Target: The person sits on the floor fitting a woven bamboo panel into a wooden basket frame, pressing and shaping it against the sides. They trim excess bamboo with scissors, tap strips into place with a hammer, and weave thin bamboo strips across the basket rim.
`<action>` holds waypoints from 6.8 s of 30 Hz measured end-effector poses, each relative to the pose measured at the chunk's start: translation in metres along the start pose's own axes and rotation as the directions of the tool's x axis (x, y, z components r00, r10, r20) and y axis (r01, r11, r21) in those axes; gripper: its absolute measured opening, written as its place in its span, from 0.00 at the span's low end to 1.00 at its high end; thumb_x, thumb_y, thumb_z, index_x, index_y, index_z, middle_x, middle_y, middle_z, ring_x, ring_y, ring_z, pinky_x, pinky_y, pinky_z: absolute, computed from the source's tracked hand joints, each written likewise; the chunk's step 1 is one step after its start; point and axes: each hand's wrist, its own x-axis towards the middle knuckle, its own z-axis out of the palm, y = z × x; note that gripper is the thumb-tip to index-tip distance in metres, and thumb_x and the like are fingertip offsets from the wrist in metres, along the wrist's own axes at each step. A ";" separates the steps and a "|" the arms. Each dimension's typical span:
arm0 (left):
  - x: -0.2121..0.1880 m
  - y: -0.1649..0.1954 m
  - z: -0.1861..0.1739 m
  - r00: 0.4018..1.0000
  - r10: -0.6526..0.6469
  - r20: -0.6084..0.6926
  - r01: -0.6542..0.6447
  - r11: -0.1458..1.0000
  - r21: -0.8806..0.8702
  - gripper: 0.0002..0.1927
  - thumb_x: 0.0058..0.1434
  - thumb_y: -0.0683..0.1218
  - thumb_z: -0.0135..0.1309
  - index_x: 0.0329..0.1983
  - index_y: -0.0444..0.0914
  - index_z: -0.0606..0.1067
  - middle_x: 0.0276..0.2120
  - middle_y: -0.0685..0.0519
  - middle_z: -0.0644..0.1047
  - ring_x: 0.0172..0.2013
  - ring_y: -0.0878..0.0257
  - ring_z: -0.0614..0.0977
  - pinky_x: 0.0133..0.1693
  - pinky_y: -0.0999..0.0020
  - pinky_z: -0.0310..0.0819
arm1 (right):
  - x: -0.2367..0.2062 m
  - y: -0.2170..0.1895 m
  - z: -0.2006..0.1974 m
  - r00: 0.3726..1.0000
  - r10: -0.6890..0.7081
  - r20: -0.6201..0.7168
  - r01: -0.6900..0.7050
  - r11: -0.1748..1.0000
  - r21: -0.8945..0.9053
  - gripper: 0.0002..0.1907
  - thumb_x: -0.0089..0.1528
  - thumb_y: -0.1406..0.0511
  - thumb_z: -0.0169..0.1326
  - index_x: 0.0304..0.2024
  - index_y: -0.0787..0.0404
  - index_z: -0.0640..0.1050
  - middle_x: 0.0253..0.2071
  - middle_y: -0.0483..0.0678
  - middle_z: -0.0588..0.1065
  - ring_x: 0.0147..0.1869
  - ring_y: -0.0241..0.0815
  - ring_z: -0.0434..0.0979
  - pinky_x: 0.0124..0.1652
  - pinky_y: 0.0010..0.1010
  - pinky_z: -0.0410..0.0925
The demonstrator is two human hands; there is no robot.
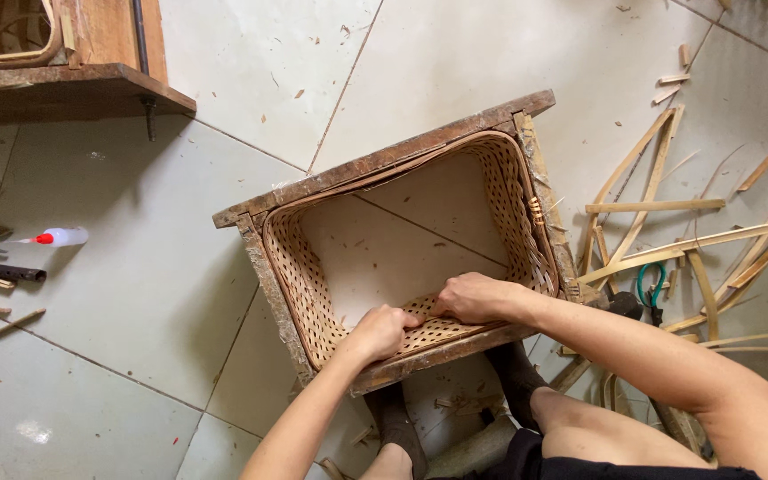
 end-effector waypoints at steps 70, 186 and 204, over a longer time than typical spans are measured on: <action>0.027 0.003 -0.164 0.314 0.440 -0.842 -0.075 0.895 0.440 0.23 0.54 0.38 0.68 0.52 0.38 0.75 0.51 0.50 0.79 0.50 0.56 0.82 0.56 0.61 0.76 | 0.047 -0.014 -0.180 0.677 -0.247 -0.693 -0.121 0.892 -0.436 0.04 0.61 0.66 0.57 0.33 0.60 0.78 0.34 0.48 0.75 0.41 0.46 0.76 0.42 0.39 0.68; -0.040 0.065 0.016 0.961 0.088 -0.263 -0.199 0.880 -0.432 0.15 0.55 0.48 0.65 0.46 0.41 0.84 0.49 0.56 0.85 0.48 0.64 0.85 0.50 0.68 0.77 | -0.280 0.125 0.134 0.197 0.734 -0.651 -0.715 0.561 0.416 0.21 0.57 0.57 0.64 0.47 0.58 0.74 0.43 0.51 0.77 0.47 0.56 0.79 0.45 0.46 0.72; -0.039 0.077 -0.012 0.897 0.234 -0.375 -0.360 0.879 -0.312 0.17 0.60 0.50 0.62 0.50 0.40 0.81 0.50 0.53 0.83 0.53 0.59 0.84 0.56 0.64 0.75 | -0.341 0.114 0.142 -0.017 0.802 -0.597 -0.142 0.589 0.796 0.09 0.65 0.63 0.63 0.45 0.58 0.81 0.39 0.51 0.81 0.41 0.44 0.80 0.42 0.34 0.75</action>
